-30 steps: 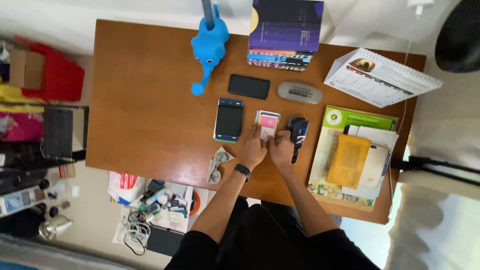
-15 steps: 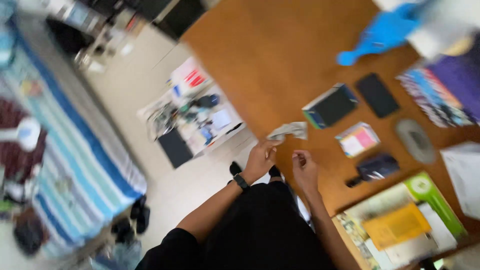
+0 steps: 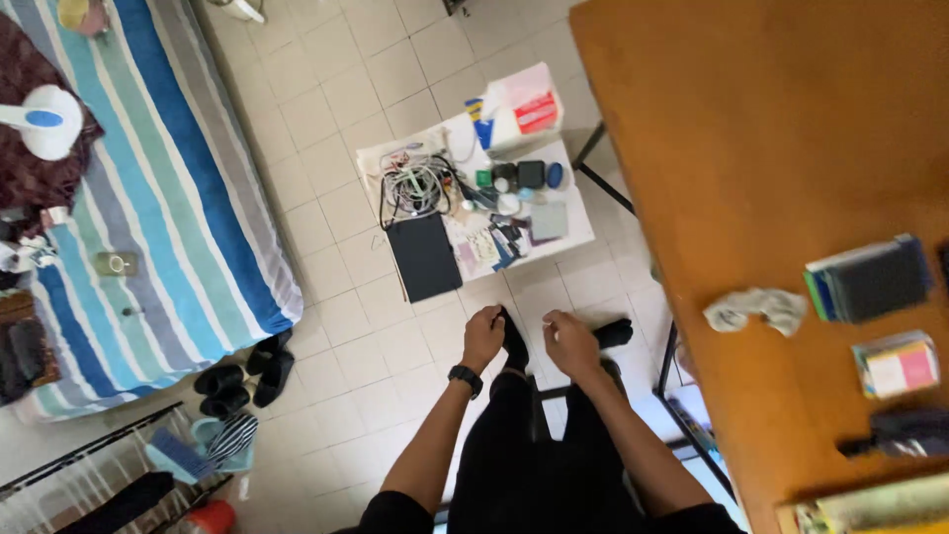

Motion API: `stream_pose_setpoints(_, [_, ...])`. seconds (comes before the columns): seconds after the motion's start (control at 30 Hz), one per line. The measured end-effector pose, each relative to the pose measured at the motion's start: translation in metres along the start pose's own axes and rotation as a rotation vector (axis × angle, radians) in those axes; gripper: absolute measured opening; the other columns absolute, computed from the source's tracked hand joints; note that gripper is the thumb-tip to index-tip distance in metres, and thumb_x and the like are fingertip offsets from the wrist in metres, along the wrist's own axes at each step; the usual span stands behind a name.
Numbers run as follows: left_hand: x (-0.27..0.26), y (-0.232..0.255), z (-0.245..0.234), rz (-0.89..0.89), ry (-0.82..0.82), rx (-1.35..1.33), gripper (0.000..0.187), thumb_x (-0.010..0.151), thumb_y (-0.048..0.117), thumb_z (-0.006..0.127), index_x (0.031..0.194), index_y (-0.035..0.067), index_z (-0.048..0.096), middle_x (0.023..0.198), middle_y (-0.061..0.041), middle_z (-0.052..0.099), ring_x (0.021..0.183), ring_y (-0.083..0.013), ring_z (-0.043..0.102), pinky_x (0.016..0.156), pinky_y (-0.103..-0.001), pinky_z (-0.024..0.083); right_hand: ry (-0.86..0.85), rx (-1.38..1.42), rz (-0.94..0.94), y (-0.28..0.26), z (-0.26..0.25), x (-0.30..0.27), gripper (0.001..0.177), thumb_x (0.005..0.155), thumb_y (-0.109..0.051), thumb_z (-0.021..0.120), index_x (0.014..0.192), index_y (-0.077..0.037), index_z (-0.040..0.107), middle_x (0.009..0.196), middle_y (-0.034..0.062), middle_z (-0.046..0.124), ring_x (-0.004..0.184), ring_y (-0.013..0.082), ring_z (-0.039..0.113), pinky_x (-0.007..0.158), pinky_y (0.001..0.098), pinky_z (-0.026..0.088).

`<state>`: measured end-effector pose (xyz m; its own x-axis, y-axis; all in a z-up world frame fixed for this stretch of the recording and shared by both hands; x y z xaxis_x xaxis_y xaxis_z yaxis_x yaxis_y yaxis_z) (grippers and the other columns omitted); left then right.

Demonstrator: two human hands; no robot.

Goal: The person repeatedly wipes the surfaces of small rectangular cards with a cloth. They pick up each card from a side table, wipe it on a wooden desk, and return it to the side table, repeating this cycle for multiple cards.

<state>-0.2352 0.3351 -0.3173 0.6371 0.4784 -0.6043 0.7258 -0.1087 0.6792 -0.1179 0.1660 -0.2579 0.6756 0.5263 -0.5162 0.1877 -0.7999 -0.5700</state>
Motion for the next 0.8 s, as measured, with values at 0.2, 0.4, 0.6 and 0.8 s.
stream_pose_setpoints(0.2, [0.057, -0.033, -0.020, -0.132, -0.036, -0.166, 0.055, 0.109, 0.026, 0.042, 0.152, -0.008, 0.036, 0.152, -0.032, 0.041, 0.144, -0.0451, 0.040, 0.120, -0.053, 0.037, -0.058, -0.031, 0.052, -0.029, 0.082, 0.095, 0.025, 0.098, -0.024, 0.056, 0.114, -0.010, 0.070, 0.101, 0.0149, 0.073, 0.099, 0.0348, 0.073, 0.083, 0.0492, 0.060])
stream_pose_setpoints(0.4, [0.113, -0.040, -0.024, -0.082, -0.050, -0.158, 0.055, 0.114, 0.026, 0.029, 0.158, -0.006, 0.021, 0.161, -0.030, 0.022, 0.153, -0.0440, 0.020, 0.126, -0.054, 0.023, -0.001, -0.221, 0.112, -0.042, 0.121, 0.175, 0.032, 0.099, -0.032, 0.059, 0.120, -0.009, 0.064, 0.111, 0.0116, 0.065, 0.100, 0.0345, 0.072, 0.082, 0.0531, 0.059])
stream_pose_setpoints(0.6, [0.128, -0.038, -0.020, -0.125, -0.087, -0.188, 0.072, 0.112, 0.049, 0.019, 0.160, -0.005, 0.013, 0.164, -0.030, 0.018, 0.154, -0.0429, 0.015, 0.128, -0.055, 0.015, 0.180, -0.425, 0.108, -0.034, 0.161, 0.204, 0.039, 0.092, -0.040, 0.072, 0.116, -0.011, 0.061, 0.111, 0.0071, 0.058, 0.099, 0.0306, 0.070, 0.079, 0.0466, 0.060])
stream_pose_setpoints(0.8, [0.139, -0.054, 0.000, -0.136, -0.098, -0.194, 0.077, 0.110, 0.058, 0.019, 0.164, 0.003, 0.011, 0.167, -0.023, 0.017, 0.155, -0.0388, 0.015, 0.126, -0.054, 0.014, 0.430, -0.496, 0.076, -0.012, 0.179, 0.215, 0.016, 0.094, -0.028, 0.066, 0.103, -0.014, 0.063, 0.110, 0.0038, 0.059, 0.088, 0.0267, 0.072, 0.067, 0.0404, 0.059])
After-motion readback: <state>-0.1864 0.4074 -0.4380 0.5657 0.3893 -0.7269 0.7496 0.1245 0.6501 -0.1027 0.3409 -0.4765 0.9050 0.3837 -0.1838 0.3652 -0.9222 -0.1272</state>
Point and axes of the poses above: each hand's wrist, its own x-axis towards the middle knuckle, its own z-axis out of the palm, y = z × x, the point moved 8 cm from there along x, towards the middle knuckle
